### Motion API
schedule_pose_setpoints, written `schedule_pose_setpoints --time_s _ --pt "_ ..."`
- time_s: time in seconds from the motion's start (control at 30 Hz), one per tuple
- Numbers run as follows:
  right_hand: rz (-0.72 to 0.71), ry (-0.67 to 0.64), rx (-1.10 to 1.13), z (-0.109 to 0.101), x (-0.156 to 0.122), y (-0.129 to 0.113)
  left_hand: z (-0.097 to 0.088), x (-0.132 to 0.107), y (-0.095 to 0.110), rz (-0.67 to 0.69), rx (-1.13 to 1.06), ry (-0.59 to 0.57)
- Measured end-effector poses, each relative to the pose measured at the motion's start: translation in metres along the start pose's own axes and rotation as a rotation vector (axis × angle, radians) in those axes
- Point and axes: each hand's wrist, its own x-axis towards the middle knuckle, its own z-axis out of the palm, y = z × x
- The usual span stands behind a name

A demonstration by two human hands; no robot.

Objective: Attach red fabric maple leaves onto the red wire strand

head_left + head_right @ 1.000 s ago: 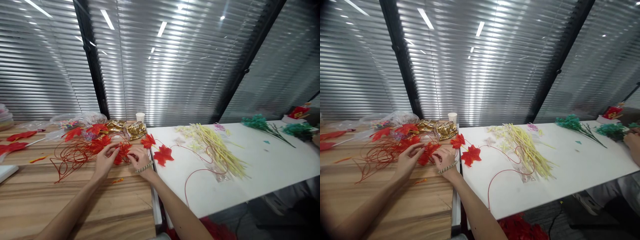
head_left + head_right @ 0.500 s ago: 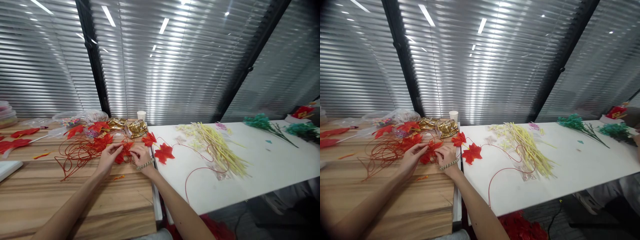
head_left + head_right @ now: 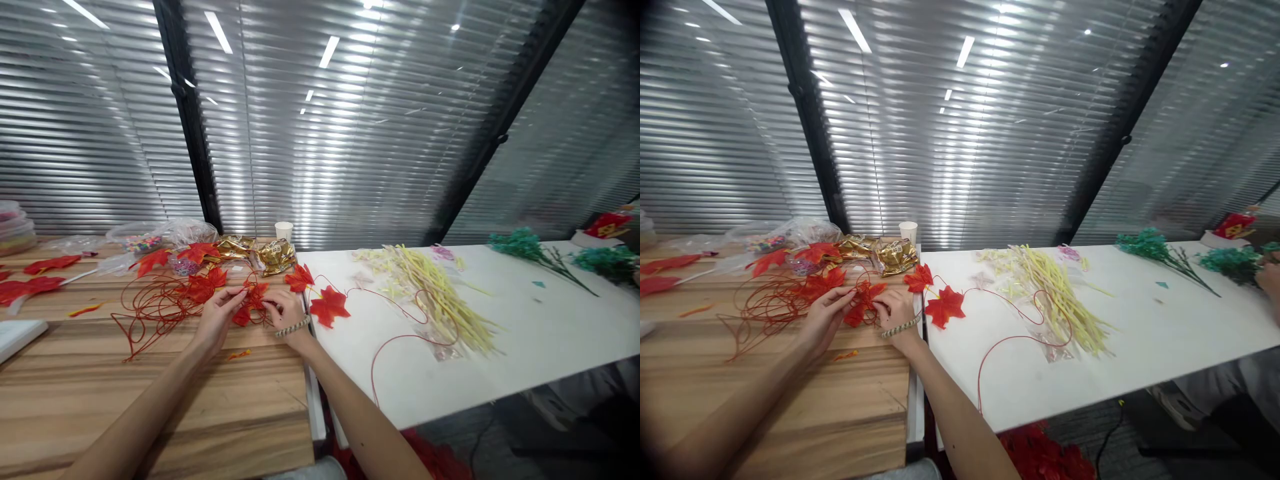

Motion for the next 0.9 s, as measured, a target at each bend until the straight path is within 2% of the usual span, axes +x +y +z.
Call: schedule_pose_setpoints --time_s 0.2,0.37,0.63,0.9 --pt "0.002 0.022 0.002 -0.0009 0.0005 0.0043 0.0018 -0.0007 0.0047 -0.022 -0.001 -0.007" --pt "0.010 0.019 -0.013 0.0000 0.0008 0.0066 0.0019 -0.0018 0.0043 -0.052 0.072 -0.067" --pt "0.010 0.120 -0.024 -0.0006 -0.0031 0.0047 -0.0004 0.0020 -0.0014 -0.043 -0.010 -0.130" --pt "0.058 0.171 -0.041 -0.0033 -0.0018 0.0100 0.0020 -0.0033 0.0057 -0.085 -0.013 -0.143"
